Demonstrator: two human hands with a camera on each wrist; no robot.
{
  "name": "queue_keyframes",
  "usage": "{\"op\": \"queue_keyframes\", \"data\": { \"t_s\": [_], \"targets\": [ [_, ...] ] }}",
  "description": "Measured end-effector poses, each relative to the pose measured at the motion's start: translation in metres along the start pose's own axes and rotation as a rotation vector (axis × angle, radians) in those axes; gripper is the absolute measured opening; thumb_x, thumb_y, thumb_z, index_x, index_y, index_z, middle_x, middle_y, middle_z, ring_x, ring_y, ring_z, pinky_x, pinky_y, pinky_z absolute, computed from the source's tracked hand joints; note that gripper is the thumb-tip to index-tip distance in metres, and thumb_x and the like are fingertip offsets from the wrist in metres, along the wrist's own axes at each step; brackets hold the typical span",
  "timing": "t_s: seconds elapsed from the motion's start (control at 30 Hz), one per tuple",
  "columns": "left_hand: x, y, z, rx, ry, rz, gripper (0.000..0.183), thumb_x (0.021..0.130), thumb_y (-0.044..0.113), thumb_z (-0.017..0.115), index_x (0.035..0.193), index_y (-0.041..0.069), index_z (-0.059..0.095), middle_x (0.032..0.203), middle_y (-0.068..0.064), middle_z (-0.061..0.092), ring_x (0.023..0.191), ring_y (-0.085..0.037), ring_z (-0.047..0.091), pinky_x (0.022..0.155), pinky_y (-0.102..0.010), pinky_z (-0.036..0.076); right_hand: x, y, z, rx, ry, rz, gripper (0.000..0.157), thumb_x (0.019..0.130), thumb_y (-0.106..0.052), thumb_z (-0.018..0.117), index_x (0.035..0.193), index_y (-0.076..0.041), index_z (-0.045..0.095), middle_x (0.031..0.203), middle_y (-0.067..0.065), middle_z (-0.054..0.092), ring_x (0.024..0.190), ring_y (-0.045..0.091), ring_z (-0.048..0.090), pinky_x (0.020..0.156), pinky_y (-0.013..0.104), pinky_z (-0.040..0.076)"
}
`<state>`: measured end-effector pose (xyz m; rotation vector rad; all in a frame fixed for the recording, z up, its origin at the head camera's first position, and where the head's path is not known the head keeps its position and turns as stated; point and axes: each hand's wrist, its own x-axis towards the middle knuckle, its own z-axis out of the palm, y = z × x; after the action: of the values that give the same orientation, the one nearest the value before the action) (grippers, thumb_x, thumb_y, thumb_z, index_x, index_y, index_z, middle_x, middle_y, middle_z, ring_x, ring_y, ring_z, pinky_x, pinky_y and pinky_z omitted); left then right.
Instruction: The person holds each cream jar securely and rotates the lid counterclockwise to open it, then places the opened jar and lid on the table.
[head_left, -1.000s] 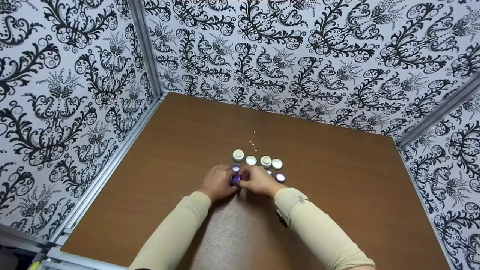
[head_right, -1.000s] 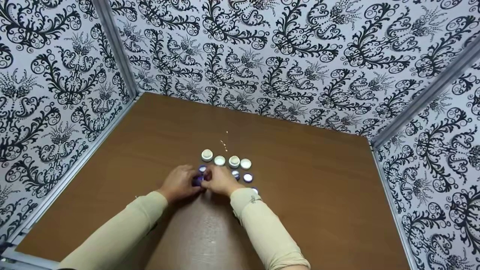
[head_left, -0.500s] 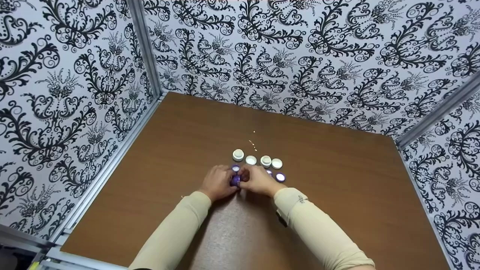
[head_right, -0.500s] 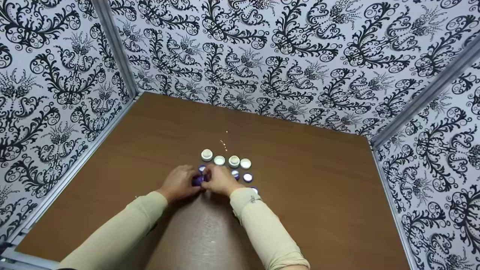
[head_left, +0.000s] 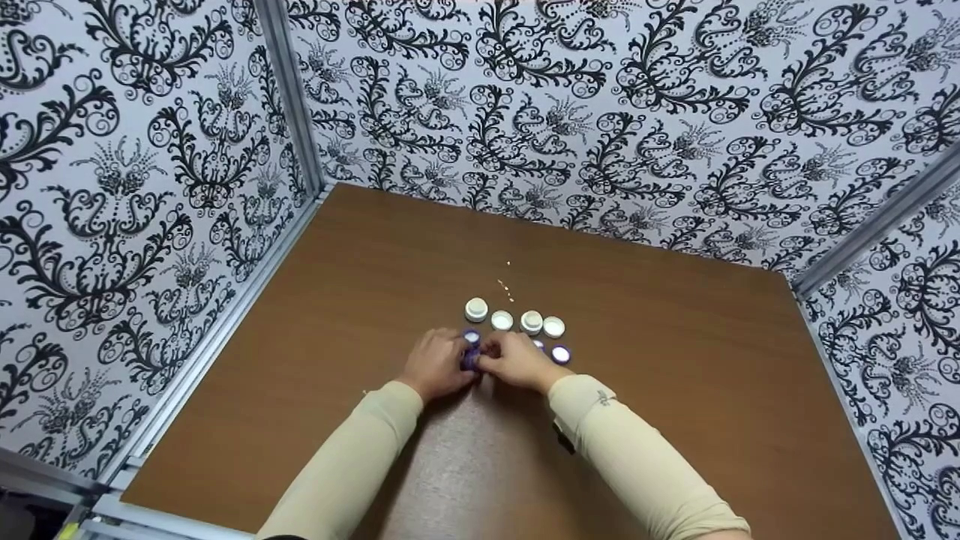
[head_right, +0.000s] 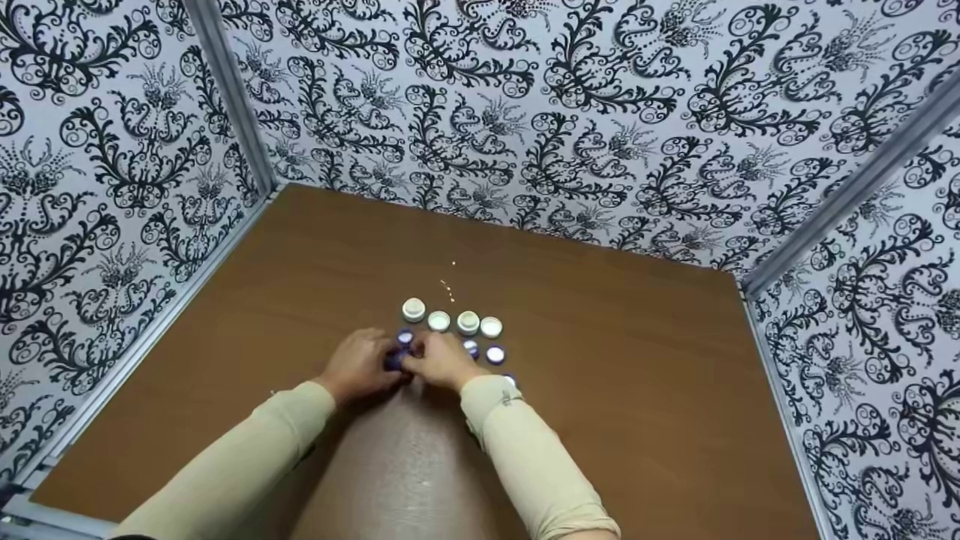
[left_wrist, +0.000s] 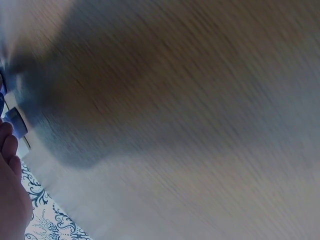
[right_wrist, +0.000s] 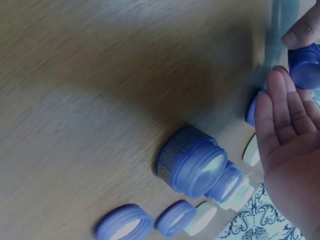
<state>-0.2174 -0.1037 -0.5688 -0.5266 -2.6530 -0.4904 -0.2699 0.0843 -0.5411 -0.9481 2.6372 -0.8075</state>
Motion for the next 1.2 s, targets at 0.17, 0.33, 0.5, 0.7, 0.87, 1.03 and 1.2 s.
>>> {"op": "queue_keyframes", "data": {
  "t_s": [0.17,0.33,0.5,0.7,0.87,1.03,1.2],
  "targets": [
    [0.0009,0.0,0.0001,-0.002,0.003,0.003,0.034,0.065,0.037,0.086,0.083,0.011,0.072,0.086,-0.002,0.066,0.079,-0.027,0.062,0.076,-0.044,0.049,-0.0012,-0.0016,-0.0015,0.022,0.009,-0.017,0.019,0.087,-0.025,0.069,0.097,-0.009,0.069,0.082,-0.003,0.068,0.075,0.011,0.063,0.07,0.032,0.052],
    [0.0008,-0.0002,0.0009,-0.009,-0.001,0.01,0.036,0.065,0.037,0.086,0.086,0.01,0.073,0.089,-0.002,0.067,0.081,-0.027,0.063,0.077,-0.043,0.049,-0.0029,-0.003,-0.002,0.03,0.013,-0.035,0.018,0.085,-0.022,0.07,0.096,-0.008,0.068,0.081,-0.002,0.067,0.074,0.011,0.062,0.069,0.032,0.051],
    [0.0004,0.0003,0.0011,-0.011,-0.003,0.009,0.037,0.066,0.037,0.086,0.086,0.009,0.073,0.089,-0.003,0.068,0.082,-0.027,0.063,0.078,-0.043,0.05,-0.0034,-0.0029,-0.002,0.03,0.019,-0.051,0.02,0.083,-0.02,0.073,0.098,-0.008,0.067,0.083,-0.003,0.067,0.077,0.012,0.062,0.071,0.032,0.051],
    [0.0004,0.0008,0.0008,-0.01,-0.024,-0.003,0.036,0.067,0.038,0.085,0.085,0.009,0.073,0.087,-0.002,0.066,0.08,-0.027,0.063,0.078,-0.043,0.05,-0.0035,-0.0019,-0.0025,0.057,0.009,-0.069,0.025,0.08,-0.015,0.076,0.101,-0.007,0.065,0.086,-0.001,0.067,0.08,0.012,0.063,0.074,0.031,0.052],
    [0.0007,0.0004,0.0008,0.004,-0.016,0.002,0.035,0.067,0.038,0.085,0.083,0.01,0.073,0.084,-0.001,0.065,0.079,-0.026,0.062,0.075,-0.044,0.05,-0.0038,-0.0043,-0.0048,0.06,0.019,-0.042,0.026,0.082,-0.019,0.072,0.104,-0.008,0.067,0.087,-0.003,0.067,0.08,0.012,0.063,0.074,0.031,0.051],
    [0.001,0.0007,-0.0001,0.013,-0.018,0.009,0.04,0.067,0.042,0.085,0.086,0.009,0.073,0.082,-0.001,0.064,0.08,-0.026,0.062,0.076,-0.043,0.05,-0.0045,-0.0056,-0.0068,0.031,0.018,-0.013,0.024,0.087,-0.026,0.066,0.102,-0.008,0.071,0.088,-0.004,0.067,0.081,0.013,0.062,0.075,0.034,0.051],
    [0.0006,-0.0001,0.0002,0.016,-0.015,0.021,0.042,0.067,0.043,0.086,0.087,0.008,0.073,0.083,-0.001,0.065,0.08,-0.025,0.063,0.077,-0.043,0.05,-0.0048,-0.0052,-0.0057,0.014,0.004,-0.014,0.02,0.089,-0.027,0.067,0.098,-0.01,0.071,0.087,-0.005,0.068,0.08,0.012,0.062,0.075,0.033,0.051]
  ]
}}
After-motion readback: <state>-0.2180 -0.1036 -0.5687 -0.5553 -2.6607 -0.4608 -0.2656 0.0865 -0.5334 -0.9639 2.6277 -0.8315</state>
